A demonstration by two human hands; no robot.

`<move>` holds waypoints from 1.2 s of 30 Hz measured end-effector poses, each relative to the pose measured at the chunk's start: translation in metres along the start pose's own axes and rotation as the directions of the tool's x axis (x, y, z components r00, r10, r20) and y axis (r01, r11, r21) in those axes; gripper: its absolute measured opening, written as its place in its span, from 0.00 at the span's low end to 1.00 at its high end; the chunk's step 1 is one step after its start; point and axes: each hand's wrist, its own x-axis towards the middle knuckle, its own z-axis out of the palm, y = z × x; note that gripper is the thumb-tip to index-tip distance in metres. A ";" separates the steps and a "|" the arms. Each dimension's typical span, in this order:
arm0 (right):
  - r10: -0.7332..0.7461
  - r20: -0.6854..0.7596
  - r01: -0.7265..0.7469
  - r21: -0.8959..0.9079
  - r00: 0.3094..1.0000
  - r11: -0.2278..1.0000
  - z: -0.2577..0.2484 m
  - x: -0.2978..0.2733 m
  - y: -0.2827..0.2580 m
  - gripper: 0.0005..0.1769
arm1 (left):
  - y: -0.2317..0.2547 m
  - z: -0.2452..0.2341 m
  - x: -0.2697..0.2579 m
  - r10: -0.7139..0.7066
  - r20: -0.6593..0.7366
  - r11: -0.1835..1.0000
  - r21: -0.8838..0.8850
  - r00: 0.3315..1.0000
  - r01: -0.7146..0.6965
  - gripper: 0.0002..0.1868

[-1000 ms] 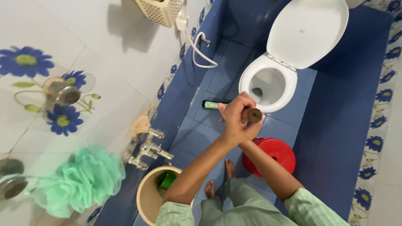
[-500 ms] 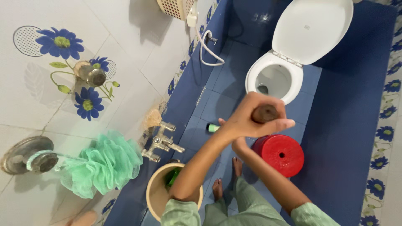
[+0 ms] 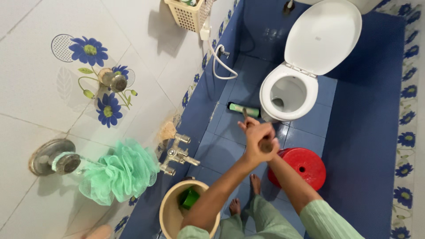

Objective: The person mops the bathroom floor using a mop and a bucket of water. They move around the toilet and a red stool, repeatedly dipping the mop into the bucket and wringing it out before continuing to mop the tiled surface.

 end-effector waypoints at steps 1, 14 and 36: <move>0.021 0.063 -0.034 0.222 0.998 0.974 -0.009 -0.001 0.007 0.08 | -0.006 0.004 -0.014 -0.013 -0.055 1.000 0.014 0.998 0.014 0.11; -0.010 0.161 -0.050 0.367 0.987 0.929 -0.014 -0.031 0.054 0.14 | 0.088 -0.008 0.034 -0.252 -0.003 0.965 -0.077 0.968 0.251 0.08; -0.151 0.435 0.214 -0.099 0.888 0.972 -0.087 -0.030 0.032 0.19 | 0.039 0.080 -0.136 0.046 -0.128 0.969 0.247 0.991 -0.013 0.09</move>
